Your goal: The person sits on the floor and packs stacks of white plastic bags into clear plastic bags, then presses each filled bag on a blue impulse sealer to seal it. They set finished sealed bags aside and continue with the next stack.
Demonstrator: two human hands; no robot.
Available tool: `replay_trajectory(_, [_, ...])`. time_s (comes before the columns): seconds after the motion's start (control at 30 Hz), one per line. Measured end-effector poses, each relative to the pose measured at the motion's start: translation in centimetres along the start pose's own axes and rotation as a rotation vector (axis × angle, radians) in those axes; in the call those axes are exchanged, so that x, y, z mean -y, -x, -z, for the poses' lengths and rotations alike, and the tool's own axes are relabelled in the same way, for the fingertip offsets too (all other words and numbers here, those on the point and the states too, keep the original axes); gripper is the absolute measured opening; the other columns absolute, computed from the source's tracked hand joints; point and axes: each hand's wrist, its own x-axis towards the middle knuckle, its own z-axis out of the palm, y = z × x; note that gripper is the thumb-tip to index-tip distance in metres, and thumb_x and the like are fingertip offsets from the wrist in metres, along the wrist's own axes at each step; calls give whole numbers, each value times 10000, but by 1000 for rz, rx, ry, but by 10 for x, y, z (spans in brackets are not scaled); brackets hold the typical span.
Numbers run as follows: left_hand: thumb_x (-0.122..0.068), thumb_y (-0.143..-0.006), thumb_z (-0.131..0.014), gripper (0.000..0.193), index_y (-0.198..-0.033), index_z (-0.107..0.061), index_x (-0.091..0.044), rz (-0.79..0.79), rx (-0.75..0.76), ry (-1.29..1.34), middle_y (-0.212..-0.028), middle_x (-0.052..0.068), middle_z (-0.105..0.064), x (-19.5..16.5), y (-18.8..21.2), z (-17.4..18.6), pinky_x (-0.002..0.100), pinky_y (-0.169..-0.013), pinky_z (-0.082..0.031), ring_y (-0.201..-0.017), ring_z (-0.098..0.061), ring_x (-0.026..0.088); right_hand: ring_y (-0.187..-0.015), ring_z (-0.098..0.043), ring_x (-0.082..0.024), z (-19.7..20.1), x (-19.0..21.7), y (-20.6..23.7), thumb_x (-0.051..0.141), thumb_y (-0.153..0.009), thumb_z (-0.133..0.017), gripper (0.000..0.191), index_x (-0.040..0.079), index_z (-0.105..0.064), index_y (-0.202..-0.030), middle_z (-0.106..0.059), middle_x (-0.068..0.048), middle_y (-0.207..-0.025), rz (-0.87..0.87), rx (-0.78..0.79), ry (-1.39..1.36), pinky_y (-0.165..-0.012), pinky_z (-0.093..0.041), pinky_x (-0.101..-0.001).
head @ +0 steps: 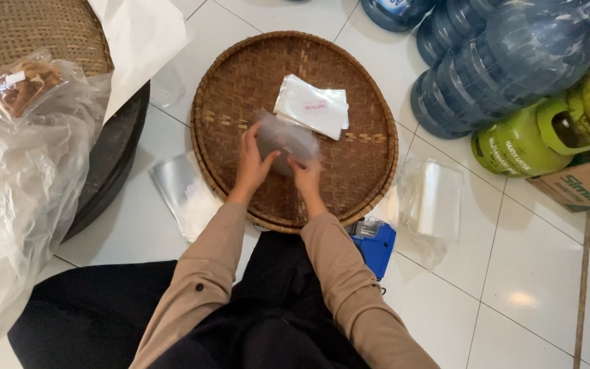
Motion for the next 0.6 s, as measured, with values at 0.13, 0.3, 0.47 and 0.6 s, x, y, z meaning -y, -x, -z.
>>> replay_trajectory(0.13, [-233,-863,-869,845,-1467,-299,-72,-28,32,-31,-1411,237,-404,20,-11,2,483,-1072,-441,-1304,-461,366,-970,-697,-169,8,-1,-9,25,-871,-819,265,-7,-700,-1106,-754,-70,-1056,-24,73,-25,-876,-562,-316])
replay_trajectory(0.3, [-202,-911,-823,813,-1469,-251,-54,74,183,138,-1479,224,-446,35,-21,-2,493,-1102,-404,-1415,-439,376,-995,-663,-155,14,10,-8,41,-868,-814,352,2,-658,-1181,-722,-65,-1099,3,101,-43,-897,-541,-310])
replay_trajectory(0.47, [-115,-958,-758,860,-1595,-181,-74,-131,92,-6,-1572,206,-439,29,-15,-9,453,-1121,-449,-1412,-480,397,-1015,-653,-169,13,20,-10,48,-874,-800,397,2,-621,-1225,-710,-70,-1115,129,14,46,-924,-524,-322])
replay_trajectory(0.6, [7,-954,-686,846,-1596,-142,-86,-250,88,-39,-1563,257,-412,20,-9,-13,459,-1125,-444,-1394,-486,436,-982,-670,-189,13,11,-9,60,-855,-815,322,-5,-653,-1125,-726,-84,-1068,101,17,155,-903,-526,-345])
